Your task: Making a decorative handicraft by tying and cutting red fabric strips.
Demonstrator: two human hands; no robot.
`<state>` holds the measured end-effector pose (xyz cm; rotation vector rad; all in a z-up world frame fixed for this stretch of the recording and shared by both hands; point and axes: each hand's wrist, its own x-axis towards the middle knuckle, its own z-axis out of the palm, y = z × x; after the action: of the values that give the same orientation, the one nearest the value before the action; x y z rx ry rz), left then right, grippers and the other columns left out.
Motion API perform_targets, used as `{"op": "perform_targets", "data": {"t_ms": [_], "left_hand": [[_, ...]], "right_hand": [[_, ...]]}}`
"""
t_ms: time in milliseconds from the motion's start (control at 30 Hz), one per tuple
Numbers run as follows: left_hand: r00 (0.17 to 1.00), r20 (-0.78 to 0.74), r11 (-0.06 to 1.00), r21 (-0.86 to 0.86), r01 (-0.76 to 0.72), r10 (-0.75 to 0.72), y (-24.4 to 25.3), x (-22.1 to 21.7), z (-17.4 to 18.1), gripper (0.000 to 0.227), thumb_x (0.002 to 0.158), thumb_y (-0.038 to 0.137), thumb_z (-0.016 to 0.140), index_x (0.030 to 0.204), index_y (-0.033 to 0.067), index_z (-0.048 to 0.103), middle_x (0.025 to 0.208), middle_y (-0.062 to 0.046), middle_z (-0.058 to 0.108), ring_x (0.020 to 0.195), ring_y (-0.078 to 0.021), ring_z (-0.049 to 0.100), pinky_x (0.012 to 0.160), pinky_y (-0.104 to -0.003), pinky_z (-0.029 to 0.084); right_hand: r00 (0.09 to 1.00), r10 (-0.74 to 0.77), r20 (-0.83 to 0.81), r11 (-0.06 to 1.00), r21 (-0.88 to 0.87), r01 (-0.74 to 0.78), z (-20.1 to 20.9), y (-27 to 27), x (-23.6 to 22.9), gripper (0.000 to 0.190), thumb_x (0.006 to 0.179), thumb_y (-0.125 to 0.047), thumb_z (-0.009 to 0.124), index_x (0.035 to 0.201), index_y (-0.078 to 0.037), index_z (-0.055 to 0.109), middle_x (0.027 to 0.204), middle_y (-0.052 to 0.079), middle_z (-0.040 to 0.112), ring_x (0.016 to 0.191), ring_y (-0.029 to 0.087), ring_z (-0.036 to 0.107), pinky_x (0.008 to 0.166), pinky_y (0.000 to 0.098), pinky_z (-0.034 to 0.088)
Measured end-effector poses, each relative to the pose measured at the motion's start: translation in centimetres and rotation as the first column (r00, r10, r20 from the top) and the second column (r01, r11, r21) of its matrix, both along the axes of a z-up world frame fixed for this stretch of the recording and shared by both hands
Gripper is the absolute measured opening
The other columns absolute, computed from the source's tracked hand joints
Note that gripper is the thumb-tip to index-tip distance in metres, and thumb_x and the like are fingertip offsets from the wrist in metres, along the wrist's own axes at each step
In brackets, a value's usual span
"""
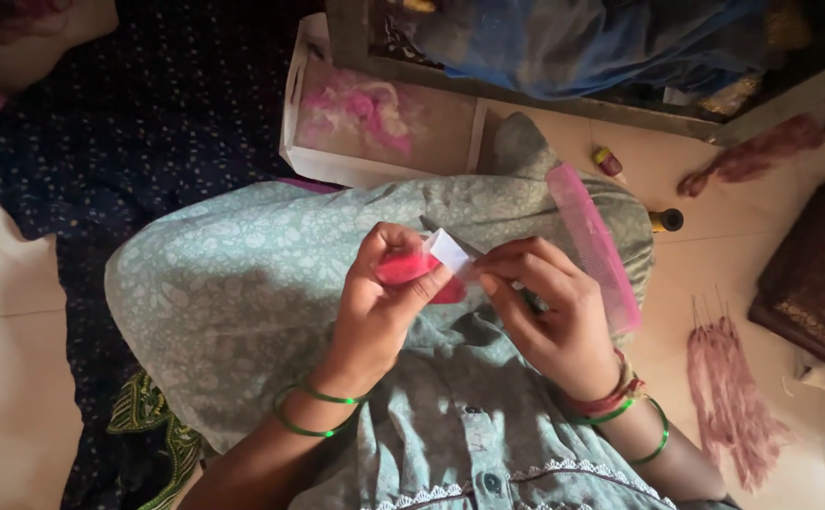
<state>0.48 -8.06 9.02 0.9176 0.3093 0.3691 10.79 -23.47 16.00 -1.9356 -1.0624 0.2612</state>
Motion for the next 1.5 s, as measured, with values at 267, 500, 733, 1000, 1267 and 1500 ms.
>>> {"op": "perform_targets", "data": {"t_ms": [267, 500, 733, 1000, 1267, 1500], "left_hand": [[0.999, 0.038, 0.996, 0.083, -0.015, 0.012, -0.4, -0.3, 0.0, 0.019, 0.099, -0.003, 0.065, 0.108, 0.0050, 0.050, 0.107, -0.002, 0.058, 0.098, -0.0098, 0.063, 0.090, -0.032, 0.062], [0.997, 0.078, 0.993, 0.116, 0.015, -0.024, -0.8, -0.4, -0.1, 0.016, 0.103, -0.003, 0.062, 0.108, 0.0044, 0.049, 0.111, -0.006, 0.061, 0.103, -0.0120, 0.064, 0.096, -0.034, 0.061], [1.000, -0.015, 0.995, 0.098, 0.019, -0.017, -1.6, 0.3, -0.6, 0.021, 0.097, -0.006, 0.066, 0.106, 0.0063, 0.050, 0.107, -0.002, 0.058, 0.094, -0.0099, 0.063, 0.086, -0.028, 0.057], [0.995, -0.101, 0.887, 0.461, 0.028, 0.021, -1.5, 0.8, 0.2, 0.020, 0.092, -0.004, 0.071, 0.102, 0.0051, 0.056, 0.093, -0.001, 0.063, 0.085, -0.0067, 0.060, 0.078, -0.025, 0.056], [0.994, 0.021, 0.910, 0.406, 0.087, -0.105, -2.9, -1.9, -1.2, 0.016, 0.095, 0.000, 0.068, 0.104, 0.0054, 0.056, 0.102, -0.004, 0.067, 0.095, -0.0086, 0.063, 0.088, -0.027, 0.055], [0.996, -0.073, 0.987, -0.147, -0.058, 0.047, -0.4, -1.2, -0.3, 0.023, 0.090, -0.005, 0.067, 0.104, 0.0073, 0.053, 0.102, -0.005, 0.064, 0.103, -0.0171, 0.067, 0.092, -0.034, 0.054]], "right_hand": [[0.960, -0.112, 0.256, 0.992, 0.083, 0.093, -1.0, 1.4, -1.3, 0.020, 0.084, 0.002, 0.078, 0.102, -0.003, 0.071, 0.102, 0.011, 0.070, 0.092, 0.026, 0.070, 0.078, 0.0342, 0.057], [0.924, -0.107, 0.367, 0.990, 0.122, 0.066, -1.9, 1.3, -0.9, 0.022, 0.080, 0.004, 0.078, 0.098, -0.003, 0.068, 0.100, 0.010, 0.069, 0.088, 0.028, 0.067, 0.077, 0.0363, 0.055], [0.905, -0.141, 0.401, 0.982, 0.170, 0.077, -3.3, 0.9, -0.1, 0.022, 0.076, 0.003, 0.078, 0.094, -0.004, 0.066, 0.096, 0.010, 0.067, 0.085, 0.028, 0.065, 0.075, 0.0373, 0.054], [0.856, -0.131, 0.499, 0.989, 0.123, 0.080, -3.7, 0.3, 1.3, 0.024, 0.077, -0.001, 0.080, 0.095, -0.005, 0.064, 0.096, 0.009, 0.066, 0.085, 0.028, 0.065, 0.073, 0.0384, 0.054], [0.851, -0.334, 0.405, 0.940, 0.202, 0.273, -7.4, -3.7, 8.3, 0.017, 0.090, 0.006, 0.071, 0.098, -0.003, 0.059, 0.099, 0.012, 0.065, 0.088, 0.027, 0.068, 0.078, 0.0347, 0.056], [0.925, -0.374, -0.067, 0.903, 0.202, 0.379, -4.8, -1.9, 8.9, 0.014, 0.096, 0.007, 0.057, 0.108, 0.001, 0.061, 0.104, 0.008, 0.068, 0.092, 0.014, 0.071, 0.076, 0.0242, 0.057]]}}
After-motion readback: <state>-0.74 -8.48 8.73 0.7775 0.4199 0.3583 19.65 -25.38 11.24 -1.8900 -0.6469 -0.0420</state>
